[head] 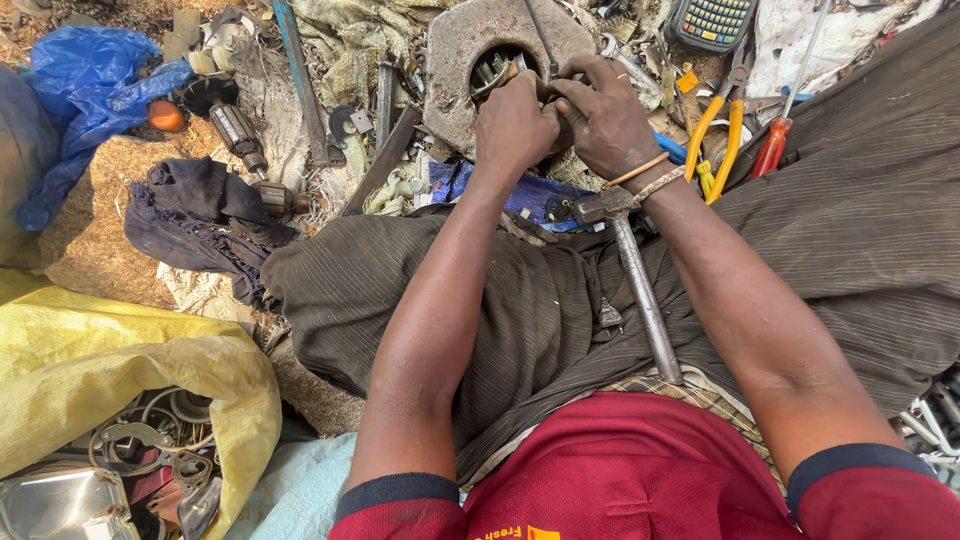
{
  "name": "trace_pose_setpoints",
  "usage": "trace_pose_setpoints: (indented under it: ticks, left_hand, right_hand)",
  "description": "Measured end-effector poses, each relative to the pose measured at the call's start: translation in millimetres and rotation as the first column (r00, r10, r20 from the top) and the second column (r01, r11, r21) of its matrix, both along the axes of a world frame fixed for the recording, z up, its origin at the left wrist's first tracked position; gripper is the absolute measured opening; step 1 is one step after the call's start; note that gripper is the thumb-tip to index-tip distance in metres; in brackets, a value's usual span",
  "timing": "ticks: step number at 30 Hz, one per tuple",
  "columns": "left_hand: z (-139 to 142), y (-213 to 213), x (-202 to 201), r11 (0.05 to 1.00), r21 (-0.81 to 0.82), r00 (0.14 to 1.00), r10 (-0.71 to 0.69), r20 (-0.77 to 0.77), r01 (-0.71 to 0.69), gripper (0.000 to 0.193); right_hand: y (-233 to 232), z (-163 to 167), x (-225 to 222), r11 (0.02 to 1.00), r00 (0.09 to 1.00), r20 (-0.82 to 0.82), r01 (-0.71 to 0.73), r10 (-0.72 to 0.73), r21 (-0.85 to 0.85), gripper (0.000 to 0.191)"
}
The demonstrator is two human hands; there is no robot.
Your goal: The person disassembles a mechanical component using a screwdriver and pliers. They remove a spring and other small parts, placing them into a metal container. The person then uses a hammer to tap a part of the assembly.
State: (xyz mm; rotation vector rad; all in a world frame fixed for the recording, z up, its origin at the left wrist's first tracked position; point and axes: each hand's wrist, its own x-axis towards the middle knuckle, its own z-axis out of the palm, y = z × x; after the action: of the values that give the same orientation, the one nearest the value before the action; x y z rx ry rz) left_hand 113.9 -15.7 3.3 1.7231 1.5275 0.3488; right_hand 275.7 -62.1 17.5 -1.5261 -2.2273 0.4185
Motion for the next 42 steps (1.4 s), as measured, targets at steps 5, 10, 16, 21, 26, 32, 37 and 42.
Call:
trace_pose_setpoints:
  ticks: [5, 10, 16, 21, 26, 32, 37, 42]
  left_hand:
    - [34.0, 24.9, -37.8, 0.991, -0.085, 0.992, 0.096, -0.078, -0.103, 0.024]
    - [69.4, 32.8, -163.9, 0.821, 0.427, 0.919, 0.389, 0.068, -0.380, 0.015]
    - [2.2, 36.7, -180.1, 0.989, -0.049, 0.860, 0.094, -0.501, -0.137, 0.019]
    - [-36.3, 41.5, -136.3, 0.965, -0.162, 0.805, 0.072, -0.590, -0.205, 0.045]
    - [-42.6, 43.8, -138.8, 0.958, -0.078, 0.826, 0.194, -0.529, -0.274, 0.052]
    - [-58.2, 44.5, -146.4, 0.942, -0.093, 0.868, 0.255, -0.426, -0.322, 0.048]
    - [-64.0, 41.6, -146.9, 0.934, -0.010, 0.858, 0.325, -0.398, -0.358, 0.031]
    - [-39.5, 53.2, -149.2, 0.904, 0.067, 0.877, 0.426, -0.224, -0.422, 0.018]
  right_hand:
    - [4.3, -0.2, 1.7, 0.995, 0.998, 0.062, -0.021, 0.027, -0.093, 0.041]
    - [5.9, -10.1, 11.4, 0.999, 1.000, 0.011, -0.009, 0.010, -0.052, 0.022]
    - [13.0, -15.9, 22.4, 0.998, 0.999, -0.037, -0.002, 0.000, -0.067, 0.012]
    - [13.2, -7.4, 28.4, 0.958, 0.995, -0.100, -0.012, -0.018, -0.288, 0.008]
    - [16.7, -8.2, 22.5, 0.904, 0.974, -0.109, 0.137, -0.196, -0.405, 0.013]
    - [26.8, -8.6, 14.1, 0.843, 0.942, -0.003, 0.299, -0.335, -0.447, 0.012]
    - [31.2, -2.3, 16.6, 0.775, 0.920, 0.031, 0.346, -0.390, -0.529, 0.019]
    - [25.8, -0.1, 22.1, 0.728, 0.877, -0.153, 0.268, -0.455, -0.631, 0.016]
